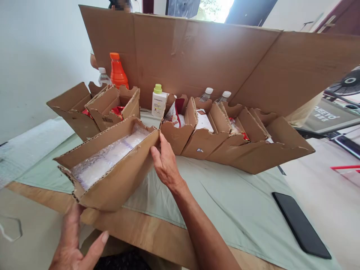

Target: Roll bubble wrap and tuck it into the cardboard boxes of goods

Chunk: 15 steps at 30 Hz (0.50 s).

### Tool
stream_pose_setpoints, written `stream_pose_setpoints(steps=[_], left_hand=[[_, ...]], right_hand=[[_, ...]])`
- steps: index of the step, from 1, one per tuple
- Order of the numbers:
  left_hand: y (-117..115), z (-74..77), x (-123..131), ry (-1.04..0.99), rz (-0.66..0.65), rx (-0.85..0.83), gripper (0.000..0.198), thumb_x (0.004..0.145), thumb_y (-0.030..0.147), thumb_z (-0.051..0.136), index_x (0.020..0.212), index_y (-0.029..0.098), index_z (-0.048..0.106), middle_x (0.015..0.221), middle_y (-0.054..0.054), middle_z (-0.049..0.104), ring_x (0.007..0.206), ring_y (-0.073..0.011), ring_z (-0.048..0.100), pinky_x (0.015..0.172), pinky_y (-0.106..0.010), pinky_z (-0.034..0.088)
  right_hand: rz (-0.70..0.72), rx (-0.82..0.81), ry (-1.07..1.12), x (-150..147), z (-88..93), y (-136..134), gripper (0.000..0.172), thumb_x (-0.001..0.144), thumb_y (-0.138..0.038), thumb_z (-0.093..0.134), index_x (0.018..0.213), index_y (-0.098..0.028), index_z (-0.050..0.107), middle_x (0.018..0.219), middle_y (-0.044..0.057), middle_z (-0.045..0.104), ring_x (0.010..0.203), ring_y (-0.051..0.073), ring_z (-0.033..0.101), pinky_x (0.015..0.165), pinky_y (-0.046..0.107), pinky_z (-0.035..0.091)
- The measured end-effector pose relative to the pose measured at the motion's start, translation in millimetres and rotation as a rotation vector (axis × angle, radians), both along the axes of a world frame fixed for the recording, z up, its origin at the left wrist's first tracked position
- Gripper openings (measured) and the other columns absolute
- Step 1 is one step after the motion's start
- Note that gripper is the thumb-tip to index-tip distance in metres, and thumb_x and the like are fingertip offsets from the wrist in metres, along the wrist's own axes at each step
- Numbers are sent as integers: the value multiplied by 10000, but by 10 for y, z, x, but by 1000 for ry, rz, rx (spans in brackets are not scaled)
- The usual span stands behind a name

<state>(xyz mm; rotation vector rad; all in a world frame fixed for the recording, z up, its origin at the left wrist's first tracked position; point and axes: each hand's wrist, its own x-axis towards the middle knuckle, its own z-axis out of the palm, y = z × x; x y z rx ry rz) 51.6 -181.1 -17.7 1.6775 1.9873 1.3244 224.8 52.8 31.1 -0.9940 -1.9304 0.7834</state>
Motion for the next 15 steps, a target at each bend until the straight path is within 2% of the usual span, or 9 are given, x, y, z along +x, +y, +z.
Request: stream_pose_setpoints(steps=[4, 7, 12, 15], left_hand=[[82, -154, 23, -4, -17, 47, 1199, 785, 239, 830, 1688, 420, 61, 1780, -63, 99, 1603, -442, 231, 1279, -628, 306], [136, -210, 46, -33, -41, 61, 1235, 771, 228, 845, 1680, 453, 39, 1786, -48, 49, 1606, -445, 218, 1276, -639, 303], [167, -226, 114, -63, -78, 52, 1110, 865, 189, 741, 1678, 457, 35, 1791, -51, -37, 1610, -455, 192, 1257, -688, 299], [174, -235, 180, -67, -66, 27, 1037, 906, 157, 682, 1680, 451, 58, 1791, -67, -33, 1607, -468, 190, 1232, -730, 303]], right_hand=[[-98, 60, -10, -103, -89, -14, 622, 1042, -402, 380, 1621, -178, 342, 1645, 145, 448, 1511, 267, 437, 1269, 512, 338], [-130, 72, -2, -165, -163, -22, 620, 1043, -422, 388, 1620, -199, 346, 1646, 143, 444, 1516, 273, 432, 1264, 511, 353], [-170, 113, 42, -259, -222, 12, 615, 1056, -475, 354, 1587, -169, 392, 1643, 164, 440, 1537, 258, 402, 1285, 495, 325], [-152, 142, 49, -256, -267, 4, 596, 1062, -490, 344, 1573, -193, 419, 1650, 145, 438, 1548, 233, 390, 1301, 479, 299]])
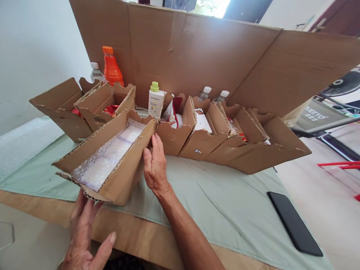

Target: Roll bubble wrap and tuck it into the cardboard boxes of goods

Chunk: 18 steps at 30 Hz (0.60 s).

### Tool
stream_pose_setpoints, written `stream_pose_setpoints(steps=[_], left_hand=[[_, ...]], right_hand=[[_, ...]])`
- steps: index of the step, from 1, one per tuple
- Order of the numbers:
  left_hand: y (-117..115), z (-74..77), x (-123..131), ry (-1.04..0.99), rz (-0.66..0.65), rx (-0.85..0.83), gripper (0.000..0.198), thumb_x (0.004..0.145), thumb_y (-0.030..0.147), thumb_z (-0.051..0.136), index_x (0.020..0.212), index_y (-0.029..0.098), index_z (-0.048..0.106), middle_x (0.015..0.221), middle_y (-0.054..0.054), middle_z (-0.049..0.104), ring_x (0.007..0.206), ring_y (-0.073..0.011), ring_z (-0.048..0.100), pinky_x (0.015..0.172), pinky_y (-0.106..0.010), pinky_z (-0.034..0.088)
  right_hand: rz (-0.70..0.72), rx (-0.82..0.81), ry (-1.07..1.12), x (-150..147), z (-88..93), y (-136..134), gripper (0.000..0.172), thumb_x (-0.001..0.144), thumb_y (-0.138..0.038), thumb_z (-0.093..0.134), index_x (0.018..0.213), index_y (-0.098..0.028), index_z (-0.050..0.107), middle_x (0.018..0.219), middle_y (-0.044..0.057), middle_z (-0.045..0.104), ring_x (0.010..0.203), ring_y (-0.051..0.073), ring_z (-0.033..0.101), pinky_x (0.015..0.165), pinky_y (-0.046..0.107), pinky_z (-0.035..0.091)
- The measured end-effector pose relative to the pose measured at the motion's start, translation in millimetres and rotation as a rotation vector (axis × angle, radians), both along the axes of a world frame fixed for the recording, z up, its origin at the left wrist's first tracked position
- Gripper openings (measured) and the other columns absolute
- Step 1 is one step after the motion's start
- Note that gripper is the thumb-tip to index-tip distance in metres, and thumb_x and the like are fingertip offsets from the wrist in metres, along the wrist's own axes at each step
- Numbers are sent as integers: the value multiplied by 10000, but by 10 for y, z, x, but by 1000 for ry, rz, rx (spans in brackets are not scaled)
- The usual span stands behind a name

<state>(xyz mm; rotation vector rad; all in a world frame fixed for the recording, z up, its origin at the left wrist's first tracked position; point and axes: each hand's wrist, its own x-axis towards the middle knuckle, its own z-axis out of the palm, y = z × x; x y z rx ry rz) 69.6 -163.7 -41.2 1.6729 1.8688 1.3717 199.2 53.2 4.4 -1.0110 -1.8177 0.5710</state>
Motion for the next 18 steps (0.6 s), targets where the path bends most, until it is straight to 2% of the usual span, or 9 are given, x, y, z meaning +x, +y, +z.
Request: stream_pose_setpoints(steps=[3, 5, 9, 11, 14, 18], left_hand=[[50, -2, 71, -13, 2, -22, 1021, 910, 138, 671, 1683, 440, 76, 1791, -79, -5, 1606, -463, 201, 1226, -718, 329], [118, 10, 121, -37, -6, -23, 1020, 909, 119, 661, 1685, 434, 78, 1792, -74, -22, 1617, -448, 173, 1234, -699, 330], [289, 57, 250, -43, -87, 10, 1007, 907, 108, 634, 1692, 394, 72, 1791, -83, -68, 1632, -449, 81, 1240, -722, 285], [398, 80, 319, -47, -118, 19, 983, 919, 113, 611, 1694, 379, 69, 1791, -88, -78, 1633, -449, 56, 1241, -729, 272], [659, 99, 376, -50, -148, 33, 952, 940, 113, 576, 1691, 377, 55, 1787, -95, -113, 1635, -438, 62, 1243, -716, 278], [1230, 92, 310, 50, -180, 97, 942, 920, 122, 594, 1686, 325, 83, 1782, -149, -103, 1640, -416, 12, 1260, -699, 236]], right_hand=[[23, 5, 29, 34, -129, -3, 569, 1054, -496, 346, 1539, -226, 471, 1630, 114, 478, 1540, 224, 406, 1297, 469, 304], [10, -48, 76, 55, -267, 19, 559, 1032, -511, 359, 1475, -223, 541, 1585, 117, 531, 1505, 241, 452, 1279, 470, 330], [-29, -213, 114, 79, -537, 94, 488, 997, -488, 404, 1304, -210, 663, 1363, 141, 699, 1274, 277, 644, 1138, 470, 478], [-36, -256, 123, 85, -611, 113, 444, 984, -451, 433, 1271, -217, 678, 1296, 129, 734, 1193, 274, 676, 1079, 451, 513], [-85, -300, 157, 93, -649, 102, 386, 965, -418, 465, 1208, -213, 682, 1246, 121, 741, 1139, 265, 673, 1042, 429, 519], [-161, -355, 205, 107, -657, 92, 327, 956, -429, 469, 1077, -197, 665, 1079, 110, 742, 993, 245, 681, 933, 399, 549]])
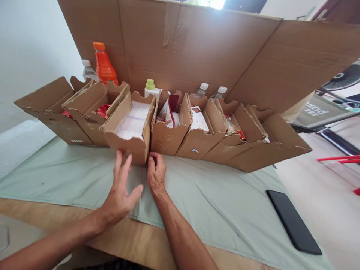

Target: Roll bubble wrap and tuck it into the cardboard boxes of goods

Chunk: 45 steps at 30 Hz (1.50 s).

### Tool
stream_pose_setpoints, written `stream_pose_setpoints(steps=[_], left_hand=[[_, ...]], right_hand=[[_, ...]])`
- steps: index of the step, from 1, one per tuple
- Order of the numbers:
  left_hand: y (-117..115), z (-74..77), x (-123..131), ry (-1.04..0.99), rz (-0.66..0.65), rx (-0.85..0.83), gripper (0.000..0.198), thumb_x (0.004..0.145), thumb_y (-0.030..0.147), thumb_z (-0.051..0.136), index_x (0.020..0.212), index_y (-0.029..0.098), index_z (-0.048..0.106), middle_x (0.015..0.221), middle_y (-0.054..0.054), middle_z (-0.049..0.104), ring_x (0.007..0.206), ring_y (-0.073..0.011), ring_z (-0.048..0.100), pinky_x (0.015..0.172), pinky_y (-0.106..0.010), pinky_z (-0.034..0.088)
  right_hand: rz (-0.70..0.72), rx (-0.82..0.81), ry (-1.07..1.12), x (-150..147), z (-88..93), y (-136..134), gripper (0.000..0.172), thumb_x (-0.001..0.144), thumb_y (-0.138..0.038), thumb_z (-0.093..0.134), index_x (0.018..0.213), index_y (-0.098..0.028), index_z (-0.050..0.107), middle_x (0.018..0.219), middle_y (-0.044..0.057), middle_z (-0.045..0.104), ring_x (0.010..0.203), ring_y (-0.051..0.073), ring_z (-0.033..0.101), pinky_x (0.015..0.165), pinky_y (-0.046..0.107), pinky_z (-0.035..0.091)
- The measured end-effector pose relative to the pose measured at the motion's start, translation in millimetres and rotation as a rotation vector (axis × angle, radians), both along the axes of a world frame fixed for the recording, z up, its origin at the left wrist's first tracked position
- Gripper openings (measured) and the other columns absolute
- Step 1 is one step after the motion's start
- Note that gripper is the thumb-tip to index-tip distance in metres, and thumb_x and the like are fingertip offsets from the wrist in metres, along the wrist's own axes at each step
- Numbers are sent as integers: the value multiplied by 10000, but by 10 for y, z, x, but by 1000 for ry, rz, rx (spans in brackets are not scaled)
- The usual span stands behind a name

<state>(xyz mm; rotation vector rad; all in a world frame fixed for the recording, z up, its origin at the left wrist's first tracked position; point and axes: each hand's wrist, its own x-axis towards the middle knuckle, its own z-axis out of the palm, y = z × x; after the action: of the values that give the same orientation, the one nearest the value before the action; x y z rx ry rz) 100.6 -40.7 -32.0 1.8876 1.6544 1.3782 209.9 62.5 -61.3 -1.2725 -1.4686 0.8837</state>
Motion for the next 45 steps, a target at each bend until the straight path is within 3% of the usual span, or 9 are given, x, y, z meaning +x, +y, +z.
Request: stream_pose_setpoints(steps=[4, 8, 14, 19, 23, 26, 32, 40, 45], left_hand=[[560, -47, -156, 75, -20, 49, 908, 875, 120, 602, 1664, 248, 172, 1778, -195, -38, 1644, -395, 25, 1286, -677, 164], [761, -73, -279, 71, -59, 11, 851, 850, 127, 590, 1635, 216, 273, 1779, -184, 54, 1642, -367, 116, 1296, -628, 212], [323, -15, -623, 132, -133, -226, 593, 891, 185, 590, 1482, 200, 544, 1704, -190, 336, 1560, -411, 351, 1039, -597, 578], [-174, -245, -1136, 159, 139, -135, 348, 931, 189, 572, 1255, 209, 697, 1534, -184, 567, 1461, -429, 489, 619, -355, 671], [-293, -417, -1277, 188, 260, -10, 296, 949, 179, 562, 1211, 209, 696, 1469, -178, 615, 1447, -416, 509, 899, -544, 659], [-274, -390, -1246, 142, 314, 52, 343, 954, 177, 574, 1287, 208, 653, 1495, -172, 592, 1460, -391, 504, 1105, -628, 530], [-312, -294, -1239, -263, 424, 61, 583, 998, 304, 602, 1561, 264, 453, 1660, -134, 424, 1548, -332, 394, 1254, -551, 372], [-252, -269, -1341, -860, 516, 316, 502, 1027, 470, 555, 1478, 251, 569, 1607, -96, 509, 1531, -267, 429, 1307, -449, 282], [-470, -198, -1111, -954, 343, 216, 530, 975, 551, 608, 1432, 283, 615, 1536, -74, 590, 1483, -288, 499, 1304, -477, 307]], right_hand=[[-28, -29, 31, 4, -8, 29, 288, 920, -411, 478, 1036, -209, 648, 1013, 89, 736, 926, 233, 693, 885, 386, 560], [-25, -33, 42, -5, -18, 50, 288, 885, -405, 508, 1022, -200, 657, 944, 78, 738, 867, 223, 698, 840, 369, 571], [17, 16, 14, 9, -34, 16, 282, 904, -405, 500, 976, -196, 675, 911, 75, 756, 839, 214, 713, 797, 356, 573], [145, 149, -46, -182, 341, -89, 249, 912, -343, 550, 1065, -217, 700, 930, 47, 757, 853, 182, 694, 837, 327, 557], [346, 344, -293, -643, 999, 30, 544, 958, -251, 504, 1501, -259, 501, 897, -8, 742, 767, 150, 667, 805, 298, 535], [385, 340, -635, -1031, 1398, 266, 676, 935, -211, 538, 1595, -249, 395, 820, -7, 741, 728, 195, 665, 743, 321, 490], [264, 372, -836, -1321, 1459, 353, 203, 989, -216, 510, 1042, -215, 706, 818, 34, 753, 737, 200, 673, 666, 286, 376], [420, 577, -534, -294, 1463, -743, 141, 984, -163, 552, 964, -218, 681, 788, -21, 745, 667, 108, 688, 670, 205, 489], [17, 310, -477, 755, 1461, -1019, 165, 962, -345, 647, 1068, -264, 744, 859, 12, 792, 679, 153, 740, 567, 210, 544]])
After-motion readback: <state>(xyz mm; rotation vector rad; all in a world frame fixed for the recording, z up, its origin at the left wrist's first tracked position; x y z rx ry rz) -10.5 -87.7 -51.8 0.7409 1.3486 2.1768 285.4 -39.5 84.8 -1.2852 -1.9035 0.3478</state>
